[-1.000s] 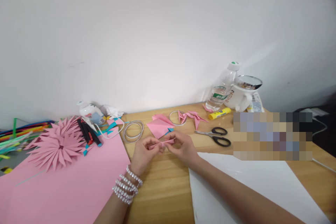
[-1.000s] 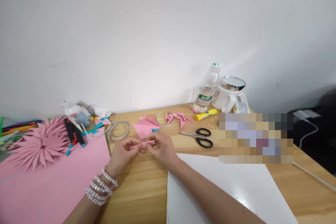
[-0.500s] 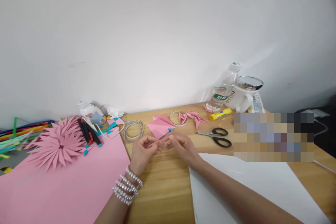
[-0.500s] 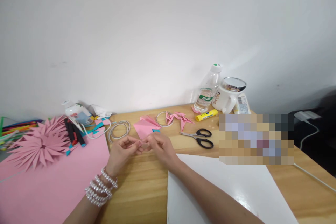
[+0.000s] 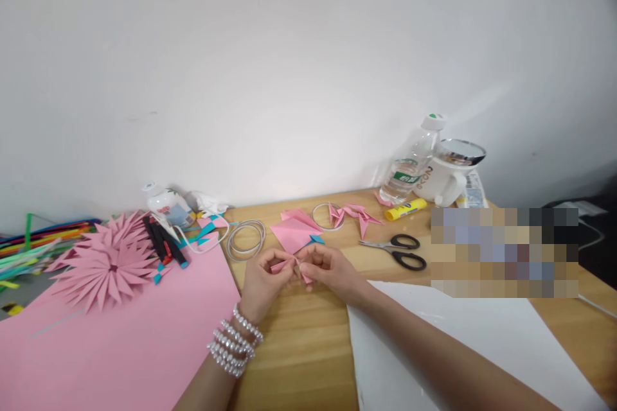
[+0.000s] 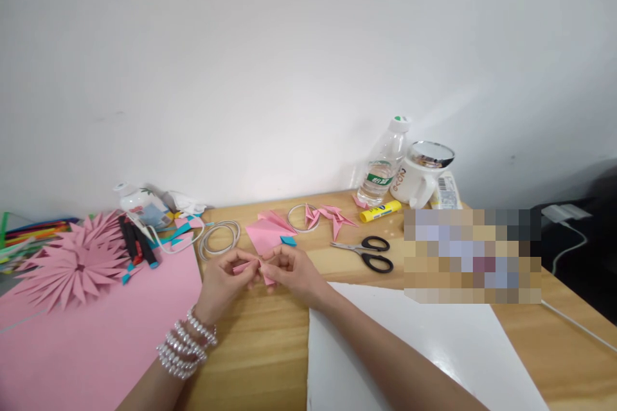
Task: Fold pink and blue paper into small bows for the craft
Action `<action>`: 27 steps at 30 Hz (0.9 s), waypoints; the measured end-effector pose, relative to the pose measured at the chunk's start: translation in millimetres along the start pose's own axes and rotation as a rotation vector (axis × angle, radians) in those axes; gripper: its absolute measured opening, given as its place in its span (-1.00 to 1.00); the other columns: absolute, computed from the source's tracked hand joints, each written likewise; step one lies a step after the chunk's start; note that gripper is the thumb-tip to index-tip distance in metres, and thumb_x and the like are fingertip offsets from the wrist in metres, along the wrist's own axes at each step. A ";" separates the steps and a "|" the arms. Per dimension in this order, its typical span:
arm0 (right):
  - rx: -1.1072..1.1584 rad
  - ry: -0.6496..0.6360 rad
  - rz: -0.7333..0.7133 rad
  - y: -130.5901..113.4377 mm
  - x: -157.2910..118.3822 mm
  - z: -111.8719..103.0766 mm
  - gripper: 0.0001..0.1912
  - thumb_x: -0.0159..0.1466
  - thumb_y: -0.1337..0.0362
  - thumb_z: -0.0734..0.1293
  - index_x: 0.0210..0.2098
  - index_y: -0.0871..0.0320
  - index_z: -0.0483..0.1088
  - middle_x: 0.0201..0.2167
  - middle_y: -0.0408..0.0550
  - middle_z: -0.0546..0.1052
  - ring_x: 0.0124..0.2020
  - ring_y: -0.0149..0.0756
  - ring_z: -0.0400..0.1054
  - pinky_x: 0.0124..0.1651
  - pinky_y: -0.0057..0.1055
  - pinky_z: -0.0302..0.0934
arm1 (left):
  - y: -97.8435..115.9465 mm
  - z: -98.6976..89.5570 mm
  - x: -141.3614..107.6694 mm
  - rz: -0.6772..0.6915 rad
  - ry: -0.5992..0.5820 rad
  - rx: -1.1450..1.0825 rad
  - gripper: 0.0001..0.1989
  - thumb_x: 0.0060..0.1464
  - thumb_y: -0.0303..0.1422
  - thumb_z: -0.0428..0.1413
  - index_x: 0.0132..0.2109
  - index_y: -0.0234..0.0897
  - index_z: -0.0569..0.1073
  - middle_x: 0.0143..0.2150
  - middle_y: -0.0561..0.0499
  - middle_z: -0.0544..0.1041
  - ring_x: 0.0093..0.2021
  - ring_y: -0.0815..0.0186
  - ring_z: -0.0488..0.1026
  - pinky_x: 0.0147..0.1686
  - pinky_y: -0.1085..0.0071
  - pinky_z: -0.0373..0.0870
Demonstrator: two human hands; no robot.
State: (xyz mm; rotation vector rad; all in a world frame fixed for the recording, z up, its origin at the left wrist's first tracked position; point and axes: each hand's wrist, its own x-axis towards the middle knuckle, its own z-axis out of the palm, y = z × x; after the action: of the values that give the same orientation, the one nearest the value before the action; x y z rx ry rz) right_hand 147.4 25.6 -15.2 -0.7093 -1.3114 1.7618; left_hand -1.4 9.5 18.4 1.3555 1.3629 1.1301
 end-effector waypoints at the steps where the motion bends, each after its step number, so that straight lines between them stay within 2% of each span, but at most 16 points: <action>1: 0.002 0.003 0.002 -0.7 0.0 -0.5 -0.70 0.07 0.13 0.33 -0.30 0.21 0.31 -0.58 -0.19 0.37 -0.56 -0.48 0.25 -0.45 -0.45 0.24 | 0.1 -0.4 0.3 -0.009 -0.011 -0.012 -0.91 -0.19 -0.42 0.15 -0.51 -0.38 0.41 -0.65 0.08 0.45 -0.70 0.47 0.33 -0.70 0.57 0.29; 4: -0.002 0.008 0.005 -1.6 0.3 -0.7 -0.70 0.05 0.12 0.34 -0.34 0.24 0.34 -0.53 -0.14 0.40 -0.54 -0.48 0.26 -0.46 -0.46 0.24 | 0.0 -1.5 0.8 -0.023 -0.033 -0.034 -0.90 -0.18 -0.41 0.15 -0.50 -0.39 0.41 -0.67 0.09 0.44 -0.72 0.48 0.32 -0.69 0.57 0.28; 10: -0.058 0.063 -0.012 5.2 2.3 0.5 -0.73 0.04 0.14 0.35 -0.42 0.24 0.35 -0.58 -0.15 0.40 -0.57 -0.47 0.27 -0.49 -0.47 0.24 | -0.4 -0.2 0.2 -0.051 -0.063 -0.052 -0.88 -0.18 -0.39 0.15 -0.49 -0.39 0.42 -0.66 0.04 0.47 -0.68 0.42 0.38 -0.65 0.53 0.32; 14: -0.107 0.087 -0.066 5.3 1.9 -1.8 -0.75 0.09 0.17 0.32 -0.30 0.20 0.33 -0.61 -0.20 0.36 -0.61 -0.50 0.25 -0.51 -0.50 0.22 | -1.4 0.0 1.7 -0.078 -0.008 -0.057 -0.86 -0.20 -0.36 0.16 -0.50 -0.38 0.41 -0.68 0.06 0.45 -0.71 0.44 0.34 -0.68 0.54 0.28; 16: -0.137 0.087 -0.142 3.2 0.9 -3.1 -0.79 0.16 0.19 0.24 -0.25 0.17 0.33 -0.52 -0.15 0.38 -0.60 -0.50 0.26 -0.49 -0.48 0.25 | -2.2 -1.1 3.0 -0.093 0.025 -0.028 -0.85 -0.21 -0.35 0.16 -0.50 -0.39 0.42 -0.71 0.09 0.42 -0.74 0.48 0.29 -0.71 0.57 0.24; 19: -0.268 0.028 -0.277 1.4 -0.7 -4.1 -0.80 0.21 0.26 0.16 -0.27 0.13 0.38 -0.23 -0.01 0.36 -0.49 -0.46 0.31 -0.46 -0.43 0.30 | -4.9 -3.6 4.6 -0.114 0.030 0.030 -0.84 -0.21 -0.34 0.16 -0.47 -0.40 0.44 -0.74 0.12 0.38 -0.77 0.51 0.23 -0.74 0.59 0.18; 20: -0.334 0.014 -0.314 1.6 -1.1 -4.0 -0.81 0.19 0.30 0.17 -0.28 0.12 0.40 -0.19 0.01 0.34 -0.43 -0.42 0.32 -0.44 -0.43 0.30 | -6.2 -4.3 5.1 -0.115 0.026 0.033 -0.82 -0.21 -0.34 0.16 -0.43 -0.40 0.45 -0.74 0.13 0.37 -0.77 0.52 0.21 -0.75 0.60 0.16; 24: -0.472 0.060 -0.364 4.0 -2.0 -2.7 -0.76 0.08 0.45 0.24 -0.27 0.11 0.41 -0.29 -0.01 0.40 -0.26 -0.31 0.32 -0.35 -0.44 0.29 | -10.7 -4.9 6.6 -0.103 0.037 -0.121 -0.66 -0.20 -0.35 0.18 -0.20 -0.39 0.40 -0.65 0.11 0.42 -0.70 0.48 0.27 -0.72 0.59 0.20; 25: -0.466 0.056 -0.350 4.4 -2.2 -2.2 -0.75 0.07 0.46 0.24 -0.27 0.13 0.40 -0.31 -0.02 0.41 -0.27 -0.32 0.32 -0.33 -0.44 0.28 | -11.0 -4.8 6.9 -0.100 0.040 -0.159 -0.68 -0.21 -0.35 0.19 -0.23 -0.39 0.40 -0.63 0.10 0.43 -0.68 0.48 0.28 -0.71 0.58 0.21; 27: -0.446 0.019 -0.314 4.5 -2.6 -1.1 -0.76 0.06 0.48 0.23 -0.28 0.15 0.38 -0.34 -0.04 0.44 -0.33 -0.35 0.34 -0.31 -0.44 0.27 | -10.5 -4.6 7.4 -0.087 0.054 -0.172 -0.80 -0.21 -0.34 0.20 -0.41 -0.38 0.41 -0.64 0.10 0.41 -0.67 0.49 0.28 -0.68 0.58 0.22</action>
State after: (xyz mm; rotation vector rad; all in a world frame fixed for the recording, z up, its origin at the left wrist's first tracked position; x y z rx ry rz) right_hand 148.4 23.3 -19.9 -0.7092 -1.7229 1.2225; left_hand -8.1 16.9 9.1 1.1395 1.3182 1.2037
